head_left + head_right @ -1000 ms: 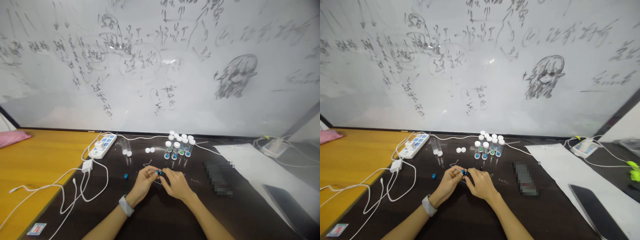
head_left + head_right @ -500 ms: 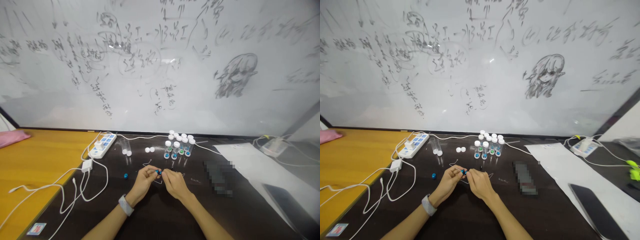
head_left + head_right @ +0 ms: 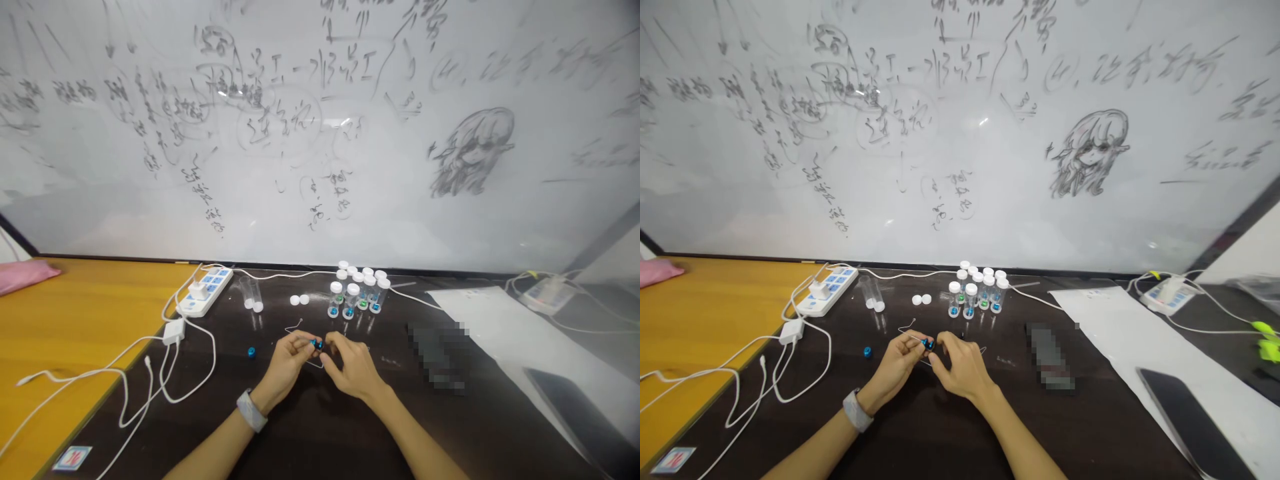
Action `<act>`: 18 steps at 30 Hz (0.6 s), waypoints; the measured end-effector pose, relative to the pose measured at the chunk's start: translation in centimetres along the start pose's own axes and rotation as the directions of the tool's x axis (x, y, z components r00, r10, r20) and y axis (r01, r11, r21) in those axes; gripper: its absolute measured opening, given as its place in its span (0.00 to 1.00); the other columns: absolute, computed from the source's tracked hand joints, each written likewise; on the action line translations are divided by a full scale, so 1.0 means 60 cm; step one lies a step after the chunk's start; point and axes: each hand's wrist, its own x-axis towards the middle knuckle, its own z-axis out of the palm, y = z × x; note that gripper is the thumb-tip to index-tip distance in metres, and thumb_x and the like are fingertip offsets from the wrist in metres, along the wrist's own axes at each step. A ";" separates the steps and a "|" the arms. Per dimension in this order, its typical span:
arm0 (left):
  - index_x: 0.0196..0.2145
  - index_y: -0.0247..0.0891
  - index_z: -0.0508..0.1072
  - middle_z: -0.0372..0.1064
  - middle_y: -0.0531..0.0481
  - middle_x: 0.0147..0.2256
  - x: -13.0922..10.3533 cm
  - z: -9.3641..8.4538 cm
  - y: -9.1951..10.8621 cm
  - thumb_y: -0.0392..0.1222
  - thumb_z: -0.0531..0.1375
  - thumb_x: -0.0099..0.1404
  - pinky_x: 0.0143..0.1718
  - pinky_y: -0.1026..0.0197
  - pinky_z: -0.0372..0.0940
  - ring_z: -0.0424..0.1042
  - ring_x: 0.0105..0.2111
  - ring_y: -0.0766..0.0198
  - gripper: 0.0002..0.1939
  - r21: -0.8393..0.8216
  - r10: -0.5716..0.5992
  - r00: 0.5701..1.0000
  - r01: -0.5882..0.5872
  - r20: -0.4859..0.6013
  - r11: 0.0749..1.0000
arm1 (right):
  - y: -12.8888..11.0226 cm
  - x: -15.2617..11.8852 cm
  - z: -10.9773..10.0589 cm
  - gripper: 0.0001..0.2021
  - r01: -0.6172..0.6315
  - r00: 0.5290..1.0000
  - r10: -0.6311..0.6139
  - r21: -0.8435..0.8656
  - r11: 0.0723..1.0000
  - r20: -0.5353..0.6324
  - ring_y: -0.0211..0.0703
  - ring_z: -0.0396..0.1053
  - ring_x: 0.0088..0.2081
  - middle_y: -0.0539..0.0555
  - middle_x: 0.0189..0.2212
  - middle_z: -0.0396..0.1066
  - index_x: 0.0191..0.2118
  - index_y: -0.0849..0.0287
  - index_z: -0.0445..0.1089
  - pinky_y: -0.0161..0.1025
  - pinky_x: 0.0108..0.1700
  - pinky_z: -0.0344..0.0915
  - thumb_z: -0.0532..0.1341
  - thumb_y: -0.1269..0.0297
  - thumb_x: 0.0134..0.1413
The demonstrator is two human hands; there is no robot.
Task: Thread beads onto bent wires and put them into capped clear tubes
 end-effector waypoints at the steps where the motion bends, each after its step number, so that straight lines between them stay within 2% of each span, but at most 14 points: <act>1: 0.38 0.35 0.79 0.78 0.44 0.38 0.000 0.000 0.000 0.41 0.70 0.60 0.42 0.63 0.67 0.74 0.36 0.63 0.09 0.000 0.000 1.000 0.000 0.000 1.000 | 0.000 0.000 -0.001 0.07 0.008 1.000 -0.008 0.000 1.000 0.001 0.41 0.70 0.29 0.51 0.31 0.72 0.43 0.57 0.66 0.36 0.33 0.58 0.56 0.60 0.64; 3: 0.38 0.35 0.79 0.78 0.44 0.37 0.000 0.000 0.000 0.40 0.70 0.60 0.42 0.62 0.67 0.74 0.36 0.63 0.09 -0.001 0.003 1.000 -0.003 -0.007 1.000 | -0.001 0.000 0.001 0.07 0.021 1.000 -0.021 -0.004 1.000 0.021 0.41 0.71 0.30 0.52 0.31 0.73 0.41 0.57 0.66 0.36 0.33 0.58 0.54 0.62 0.67; 7: 0.38 0.35 0.79 0.78 0.44 0.38 0.001 -0.001 -0.002 0.40 0.70 0.60 0.42 0.62 0.67 0.74 0.35 0.63 0.09 0.004 0.008 1.000 -0.008 -0.004 1.000 | -0.002 0.000 0.003 0.12 -0.002 0.999 0.003 -0.010 1.000 0.050 0.40 0.70 0.29 0.51 0.28 0.71 0.34 0.56 0.65 0.35 0.31 0.56 0.49 0.64 0.70; 11: 0.38 0.35 0.79 0.78 0.44 0.38 0.002 -0.002 -0.003 0.41 0.69 0.61 0.43 0.62 0.67 0.75 0.38 0.61 0.09 0.021 0.014 1.000 -0.014 0.000 1.000 | -0.004 0.001 0.001 0.07 -0.020 0.999 0.019 0.027 0.999 0.041 0.40 0.69 0.27 0.50 0.28 0.71 0.39 0.57 0.65 0.35 0.32 0.57 0.54 0.61 0.67; 16: 0.38 0.35 0.79 0.78 0.44 0.37 0.002 -0.002 -0.002 0.41 0.69 0.60 0.43 0.61 0.66 0.74 0.36 0.62 0.09 0.044 0.025 1.000 -0.025 0.000 0.999 | -0.004 0.001 0.006 0.12 -0.025 0.998 0.023 0.047 0.999 0.057 0.40 0.70 0.28 0.50 0.27 0.71 0.35 0.56 0.64 0.35 0.31 0.56 0.49 0.64 0.70; 18: 0.38 0.35 0.79 0.79 0.44 0.37 0.002 -0.001 -0.002 0.42 0.70 0.60 0.44 0.61 0.66 0.75 0.37 0.61 0.10 0.040 0.021 1.000 -0.021 -0.003 0.999 | -0.004 0.001 0.007 0.11 -0.033 0.998 0.029 0.056 0.998 0.061 0.39 0.69 0.27 0.50 0.27 0.71 0.35 0.56 0.64 0.35 0.31 0.56 0.50 0.63 0.70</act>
